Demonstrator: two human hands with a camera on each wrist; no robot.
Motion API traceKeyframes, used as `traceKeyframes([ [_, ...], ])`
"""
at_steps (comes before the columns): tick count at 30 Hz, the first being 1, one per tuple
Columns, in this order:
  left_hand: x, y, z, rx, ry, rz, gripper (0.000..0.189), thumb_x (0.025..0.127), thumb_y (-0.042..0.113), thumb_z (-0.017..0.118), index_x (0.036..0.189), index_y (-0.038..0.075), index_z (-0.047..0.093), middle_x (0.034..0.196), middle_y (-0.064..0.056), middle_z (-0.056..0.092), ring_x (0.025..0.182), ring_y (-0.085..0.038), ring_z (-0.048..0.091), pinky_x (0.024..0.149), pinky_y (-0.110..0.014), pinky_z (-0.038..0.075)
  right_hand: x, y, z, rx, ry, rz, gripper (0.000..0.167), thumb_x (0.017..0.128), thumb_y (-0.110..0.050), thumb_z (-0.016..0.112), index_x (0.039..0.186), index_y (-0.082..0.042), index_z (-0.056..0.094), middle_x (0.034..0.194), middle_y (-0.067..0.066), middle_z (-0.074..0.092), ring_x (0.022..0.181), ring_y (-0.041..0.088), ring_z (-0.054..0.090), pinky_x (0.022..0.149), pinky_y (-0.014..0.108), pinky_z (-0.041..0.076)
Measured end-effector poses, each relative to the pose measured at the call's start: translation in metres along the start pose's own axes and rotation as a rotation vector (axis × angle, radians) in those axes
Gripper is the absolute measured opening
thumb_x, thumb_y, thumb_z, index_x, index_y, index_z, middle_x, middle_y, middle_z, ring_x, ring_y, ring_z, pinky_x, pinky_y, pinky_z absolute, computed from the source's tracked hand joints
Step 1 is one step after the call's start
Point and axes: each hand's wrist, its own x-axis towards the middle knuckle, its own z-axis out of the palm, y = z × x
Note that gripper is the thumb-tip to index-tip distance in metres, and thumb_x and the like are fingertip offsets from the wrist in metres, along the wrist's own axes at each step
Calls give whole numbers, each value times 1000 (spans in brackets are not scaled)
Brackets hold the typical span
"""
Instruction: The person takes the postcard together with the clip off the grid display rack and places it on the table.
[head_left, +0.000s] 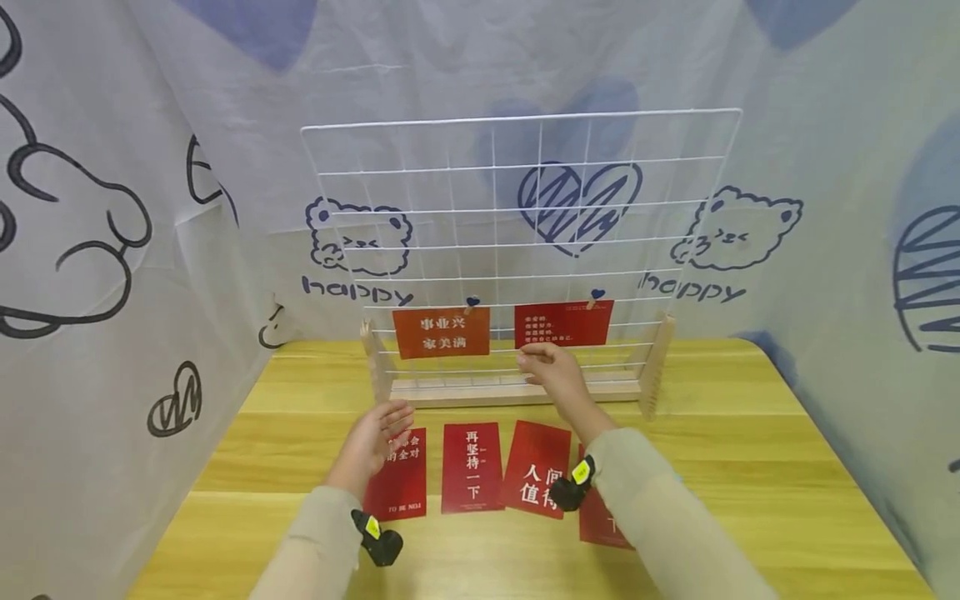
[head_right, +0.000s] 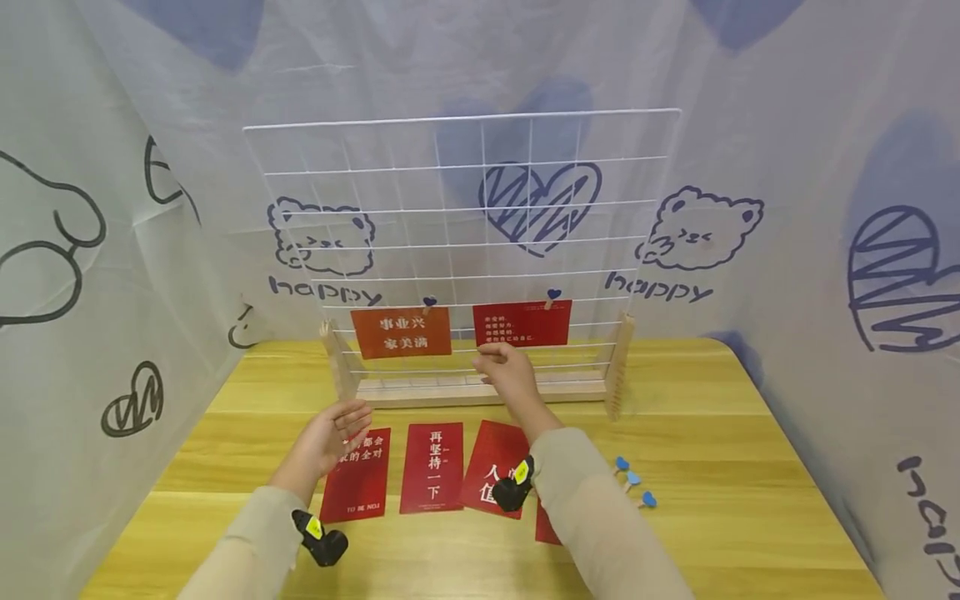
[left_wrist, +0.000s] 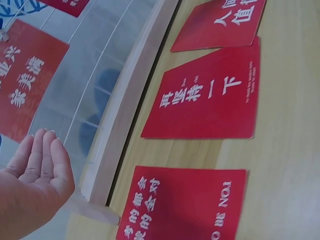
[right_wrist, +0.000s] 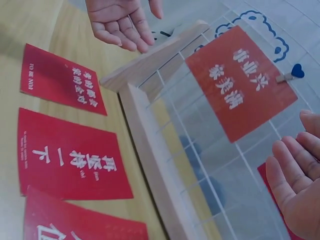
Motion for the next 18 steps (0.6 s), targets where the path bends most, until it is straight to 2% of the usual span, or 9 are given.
traceKeyframes([
  [3,2,7,-2,-9,8,-3,41,92,19,34,124,-7,34,121,-18,42,95,-16,50,94,-39,31,6,-7,4,-39,-6,-19,32,83,-12,57,111,3,52,105,18,55,94,28,54,79,38,45],
  [5,5,11,-4,-9,5,-2,42,92,20,34,126,-6,32,124,-18,40,102,-20,47,95,-39,30,10,-11,7,-59,-12,-27,31,83,-12,57,111,2,52,105,17,55,94,28,54,79,37,45],
  [10,18,12,-11,1,-22,13,50,92,26,36,131,-4,27,133,-20,30,120,-30,31,98,-37,26,19,-22,15,-86,-26,-41,34,83,-13,58,113,1,51,105,16,55,95,27,53,81,38,44],
  [13,28,9,-18,-25,-43,41,54,89,31,43,130,-2,31,132,-19,34,118,-28,34,95,-35,31,24,-28,20,-94,-23,-56,34,83,-12,58,114,1,51,105,15,55,95,25,53,81,37,44],
  [18,33,17,-14,-75,-10,28,52,90,27,41,132,-1,27,133,-18,31,120,-27,33,97,-35,28,31,-38,27,-104,-30,-79,36,82,-12,59,114,1,51,105,15,55,94,25,54,81,36,44],
])
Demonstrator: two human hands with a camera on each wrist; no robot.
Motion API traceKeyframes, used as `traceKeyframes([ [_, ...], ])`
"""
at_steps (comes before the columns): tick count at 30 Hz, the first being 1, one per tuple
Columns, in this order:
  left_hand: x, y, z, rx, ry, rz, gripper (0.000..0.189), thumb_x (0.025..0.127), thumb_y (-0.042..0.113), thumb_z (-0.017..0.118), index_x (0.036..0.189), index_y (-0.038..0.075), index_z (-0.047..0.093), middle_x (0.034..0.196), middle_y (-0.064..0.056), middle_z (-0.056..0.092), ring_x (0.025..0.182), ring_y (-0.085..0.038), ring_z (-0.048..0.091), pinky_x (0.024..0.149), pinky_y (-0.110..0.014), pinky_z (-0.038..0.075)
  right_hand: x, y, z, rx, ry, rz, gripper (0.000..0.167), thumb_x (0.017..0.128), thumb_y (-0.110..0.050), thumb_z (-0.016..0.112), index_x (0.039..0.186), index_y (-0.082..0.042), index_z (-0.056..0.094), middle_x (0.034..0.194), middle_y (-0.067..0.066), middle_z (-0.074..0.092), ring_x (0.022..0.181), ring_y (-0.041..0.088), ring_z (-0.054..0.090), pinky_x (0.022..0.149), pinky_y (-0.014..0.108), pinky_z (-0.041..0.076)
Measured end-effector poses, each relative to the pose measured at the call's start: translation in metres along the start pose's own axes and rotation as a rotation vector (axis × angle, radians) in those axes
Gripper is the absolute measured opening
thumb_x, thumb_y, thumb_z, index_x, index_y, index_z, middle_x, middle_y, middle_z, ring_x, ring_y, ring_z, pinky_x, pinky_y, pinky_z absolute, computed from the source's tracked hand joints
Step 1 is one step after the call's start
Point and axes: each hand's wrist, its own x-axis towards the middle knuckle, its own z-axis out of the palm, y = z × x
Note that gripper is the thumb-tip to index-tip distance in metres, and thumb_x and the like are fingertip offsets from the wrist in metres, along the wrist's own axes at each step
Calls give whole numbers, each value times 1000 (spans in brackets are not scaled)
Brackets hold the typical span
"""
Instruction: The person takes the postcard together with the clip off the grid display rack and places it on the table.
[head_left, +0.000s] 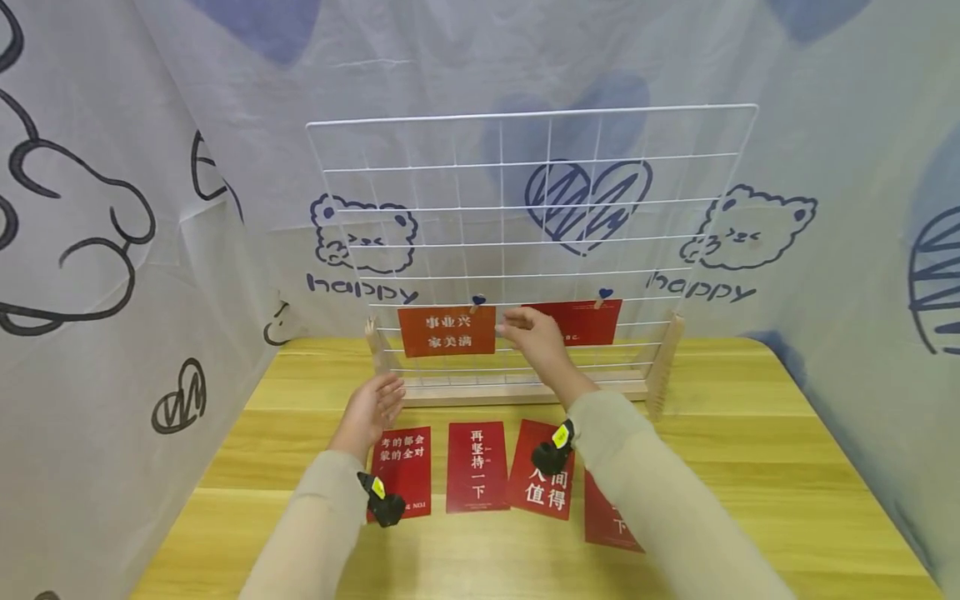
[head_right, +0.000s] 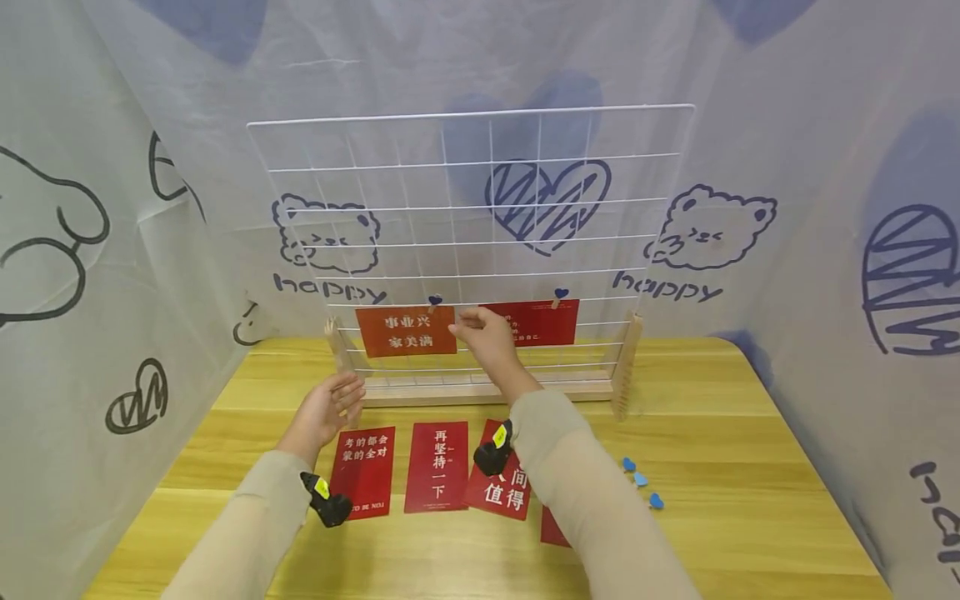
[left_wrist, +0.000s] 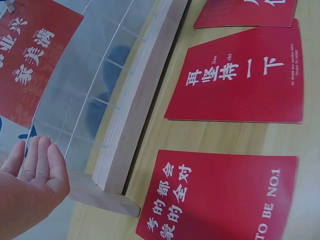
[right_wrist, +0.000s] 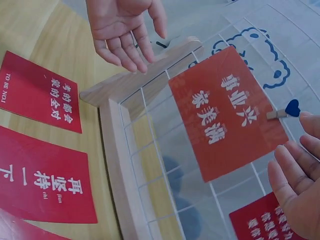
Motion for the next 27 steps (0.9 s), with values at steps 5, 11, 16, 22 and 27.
traceKeyframes([
  [5,-3,15,12,-80,29,-51,52,92,19,35,136,0,15,138,-18,21,125,-28,22,101,-36,18,6,-10,4,-45,13,-7,36,81,-14,60,114,-1,52,106,11,55,93,23,55,80,32,45],
  [11,3,19,13,-112,45,-40,52,92,19,34,136,0,15,138,-18,19,125,-28,21,101,-36,18,12,-19,9,-120,15,-15,39,81,-16,60,118,-6,51,115,7,53,94,20,53,77,29,45],
  [16,13,14,11,-60,51,-12,53,91,21,35,135,-2,16,138,-21,19,125,-31,20,101,-38,17,14,-22,13,-171,-8,-9,43,82,-18,59,123,-8,47,122,4,48,93,19,52,76,29,45],
  [22,20,11,10,-44,77,-14,52,91,24,37,135,1,21,137,-17,24,125,-29,23,101,-37,18,17,-25,16,-214,-47,-17,48,83,-20,58,127,-9,42,126,4,44,94,19,53,76,28,46],
  [27,19,15,14,-106,65,-25,50,91,18,35,134,-3,18,137,-18,23,125,-29,22,101,-36,18,21,-29,19,-261,-68,5,52,83,-20,58,130,-10,38,130,5,39,103,21,48,81,29,44],
])
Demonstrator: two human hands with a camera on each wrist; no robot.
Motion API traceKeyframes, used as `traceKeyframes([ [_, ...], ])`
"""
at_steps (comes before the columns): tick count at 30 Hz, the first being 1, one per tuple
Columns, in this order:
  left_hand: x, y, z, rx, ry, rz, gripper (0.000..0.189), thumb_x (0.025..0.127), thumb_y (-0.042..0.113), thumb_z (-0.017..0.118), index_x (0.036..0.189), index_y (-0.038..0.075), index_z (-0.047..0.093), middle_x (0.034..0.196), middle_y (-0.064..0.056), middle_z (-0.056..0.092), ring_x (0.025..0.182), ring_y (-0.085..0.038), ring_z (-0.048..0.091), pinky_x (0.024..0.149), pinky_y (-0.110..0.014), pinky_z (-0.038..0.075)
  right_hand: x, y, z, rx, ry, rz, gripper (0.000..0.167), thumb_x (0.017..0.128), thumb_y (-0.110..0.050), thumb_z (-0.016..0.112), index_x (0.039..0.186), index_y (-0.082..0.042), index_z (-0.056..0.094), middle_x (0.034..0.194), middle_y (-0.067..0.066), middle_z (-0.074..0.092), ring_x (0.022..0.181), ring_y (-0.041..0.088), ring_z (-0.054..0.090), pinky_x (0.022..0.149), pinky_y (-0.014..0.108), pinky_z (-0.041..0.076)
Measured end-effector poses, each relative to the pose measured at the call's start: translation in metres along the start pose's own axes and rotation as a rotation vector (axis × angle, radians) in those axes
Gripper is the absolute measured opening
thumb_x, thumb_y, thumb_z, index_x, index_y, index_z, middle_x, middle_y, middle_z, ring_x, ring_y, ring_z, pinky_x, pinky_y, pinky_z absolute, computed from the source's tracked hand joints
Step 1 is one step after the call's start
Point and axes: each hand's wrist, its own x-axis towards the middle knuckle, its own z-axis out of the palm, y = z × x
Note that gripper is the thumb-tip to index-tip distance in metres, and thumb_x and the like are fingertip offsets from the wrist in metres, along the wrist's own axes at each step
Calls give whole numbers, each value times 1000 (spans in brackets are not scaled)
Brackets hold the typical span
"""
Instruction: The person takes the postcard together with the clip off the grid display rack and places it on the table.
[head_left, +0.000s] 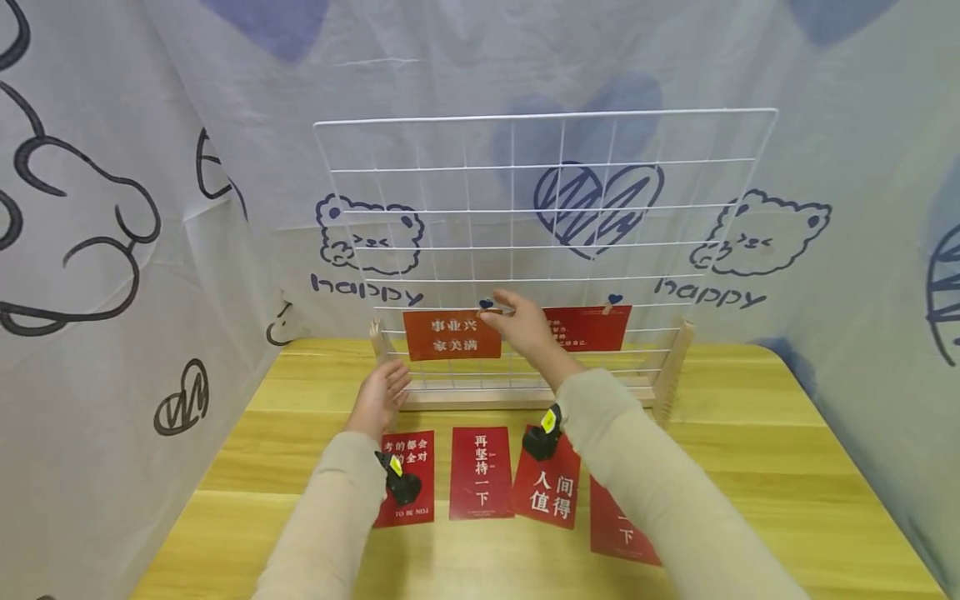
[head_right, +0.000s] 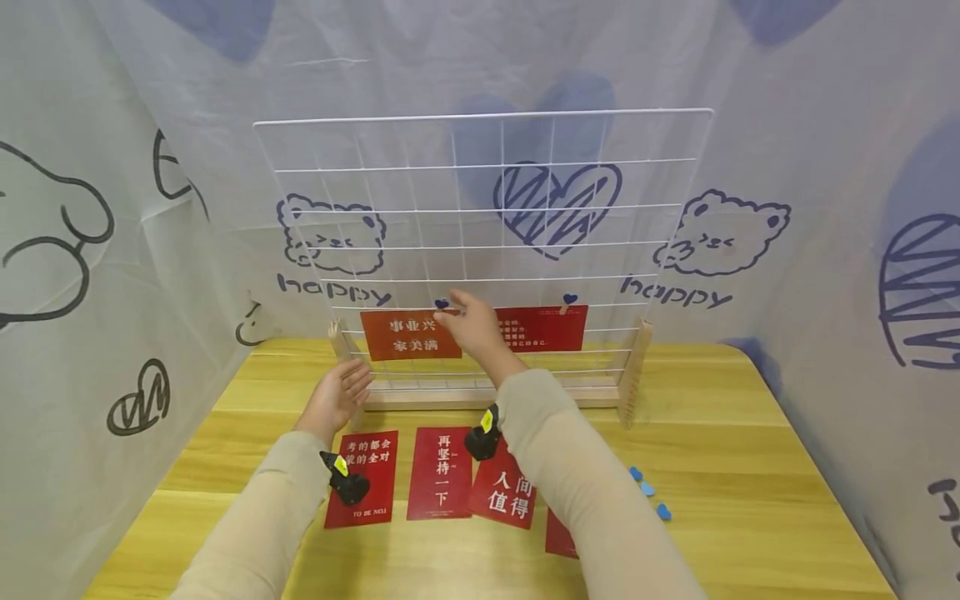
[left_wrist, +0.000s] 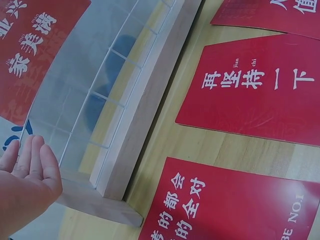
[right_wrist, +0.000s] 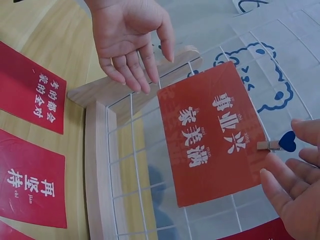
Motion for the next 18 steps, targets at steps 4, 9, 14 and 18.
traceKeyframes([
  [4,0,2,3,-17,-3,-2,50,91,17,35,134,-4,20,137,-18,23,124,-29,23,101,-37,18,2,-4,0,-39,-21,8,55,84,-21,57,132,-9,34,133,6,36,113,24,41,88,32,39],
  [9,3,0,5,8,1,16,48,91,18,37,132,-4,24,135,-18,28,123,-29,27,100,-37,21,5,-7,2,-43,-40,16,55,85,-20,56,133,-8,31,134,8,34,117,24,37,91,33,36],
  [14,6,-1,6,23,0,26,48,91,19,38,132,-4,26,134,-18,29,122,-29,28,99,-37,23,7,-8,4,-15,-46,37,56,85,-19,55,134,-7,29,135,8,33,116,24,38,89,32,38],
  [18,4,1,9,15,-16,29,48,91,18,38,132,-3,26,135,-20,28,122,-30,28,100,-38,22,9,-10,7,-18,-30,67,54,86,-18,53,134,-8,29,134,9,33,109,23,45,86,29,41],
])
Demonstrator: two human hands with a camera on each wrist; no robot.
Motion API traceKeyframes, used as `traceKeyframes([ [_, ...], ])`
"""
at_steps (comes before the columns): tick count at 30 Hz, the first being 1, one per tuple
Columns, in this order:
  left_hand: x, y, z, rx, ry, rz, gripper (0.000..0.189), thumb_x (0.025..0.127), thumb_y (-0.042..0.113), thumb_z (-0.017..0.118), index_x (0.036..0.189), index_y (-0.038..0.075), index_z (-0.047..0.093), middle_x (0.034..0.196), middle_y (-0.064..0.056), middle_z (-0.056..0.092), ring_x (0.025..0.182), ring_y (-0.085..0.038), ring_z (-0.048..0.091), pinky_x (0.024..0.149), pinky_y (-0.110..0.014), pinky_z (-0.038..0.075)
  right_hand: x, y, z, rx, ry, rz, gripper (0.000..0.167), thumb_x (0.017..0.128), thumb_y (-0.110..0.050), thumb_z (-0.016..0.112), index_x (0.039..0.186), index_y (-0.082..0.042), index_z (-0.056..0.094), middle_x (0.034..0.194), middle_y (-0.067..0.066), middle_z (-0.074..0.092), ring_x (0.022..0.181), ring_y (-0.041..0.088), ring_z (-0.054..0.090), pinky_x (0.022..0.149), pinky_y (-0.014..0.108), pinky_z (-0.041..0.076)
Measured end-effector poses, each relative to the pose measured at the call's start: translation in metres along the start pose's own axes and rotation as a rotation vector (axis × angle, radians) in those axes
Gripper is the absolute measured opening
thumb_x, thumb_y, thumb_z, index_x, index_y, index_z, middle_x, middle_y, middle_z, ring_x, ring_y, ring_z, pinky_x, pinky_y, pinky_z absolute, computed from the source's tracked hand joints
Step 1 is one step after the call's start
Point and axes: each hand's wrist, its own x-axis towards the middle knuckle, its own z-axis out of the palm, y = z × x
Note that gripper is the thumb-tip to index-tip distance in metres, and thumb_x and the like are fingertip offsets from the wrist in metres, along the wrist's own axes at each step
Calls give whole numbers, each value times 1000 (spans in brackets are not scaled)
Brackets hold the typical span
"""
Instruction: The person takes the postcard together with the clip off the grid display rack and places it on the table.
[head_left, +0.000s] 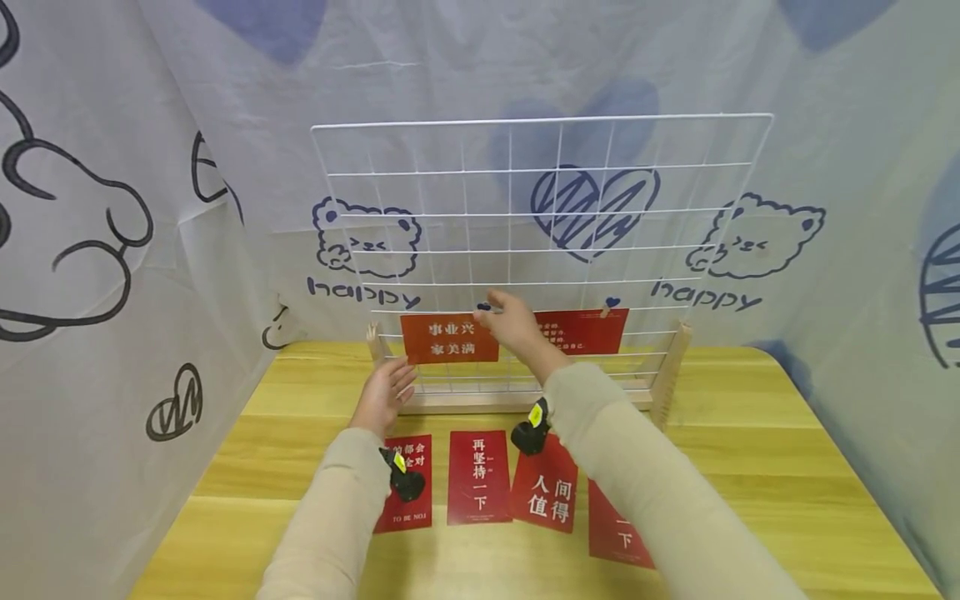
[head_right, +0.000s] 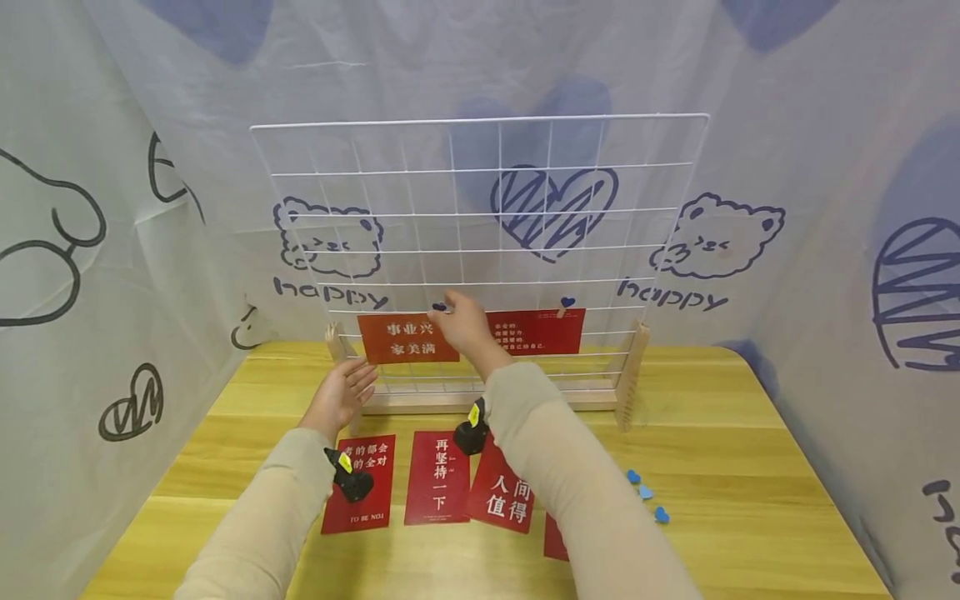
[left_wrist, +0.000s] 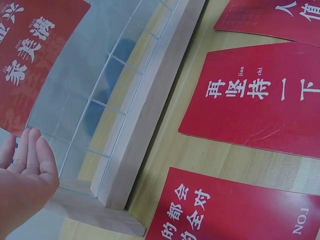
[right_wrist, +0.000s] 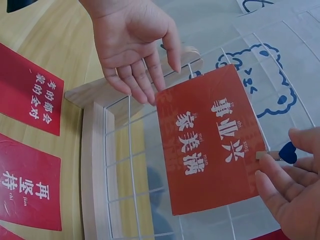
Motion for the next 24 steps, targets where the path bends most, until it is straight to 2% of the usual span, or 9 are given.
traceKeyframes([
  [5,3,-1,0,19,16,0,46,89,17,41,130,-3,30,133,-20,30,121,-29,30,99,-38,24,5,0,4,3,34,13,48,88,-14,49,132,-4,32,128,13,41,98,21,53,82,27,43],
  [12,8,-6,-3,75,50,25,42,90,15,43,128,0,32,127,-17,37,118,-29,34,97,-39,26,9,2,8,66,83,1,35,87,-7,48,121,3,45,99,15,59,87,23,57,75,27,47],
  [15,11,-8,-5,75,66,43,38,90,12,45,125,0,36,118,-13,42,108,-24,43,94,-36,31,10,4,8,74,121,-16,30,86,-6,51,114,4,51,94,15,60,83,22,58,72,26,48],
  [19,12,-9,-5,71,93,70,30,88,11,50,115,0,44,97,-3,49,88,-13,51,85,-29,38,10,6,8,56,178,-35,25,84,-7,54,108,2,55,91,13,61,81,20,59,69,23,48],
  [24,11,-8,-6,13,124,98,18,85,10,53,102,4,51,85,2,52,84,-11,54,79,-22,40,11,8,11,25,215,-69,20,84,-8,55,101,1,59,86,11,62,79,20,58,66,23,48],
])
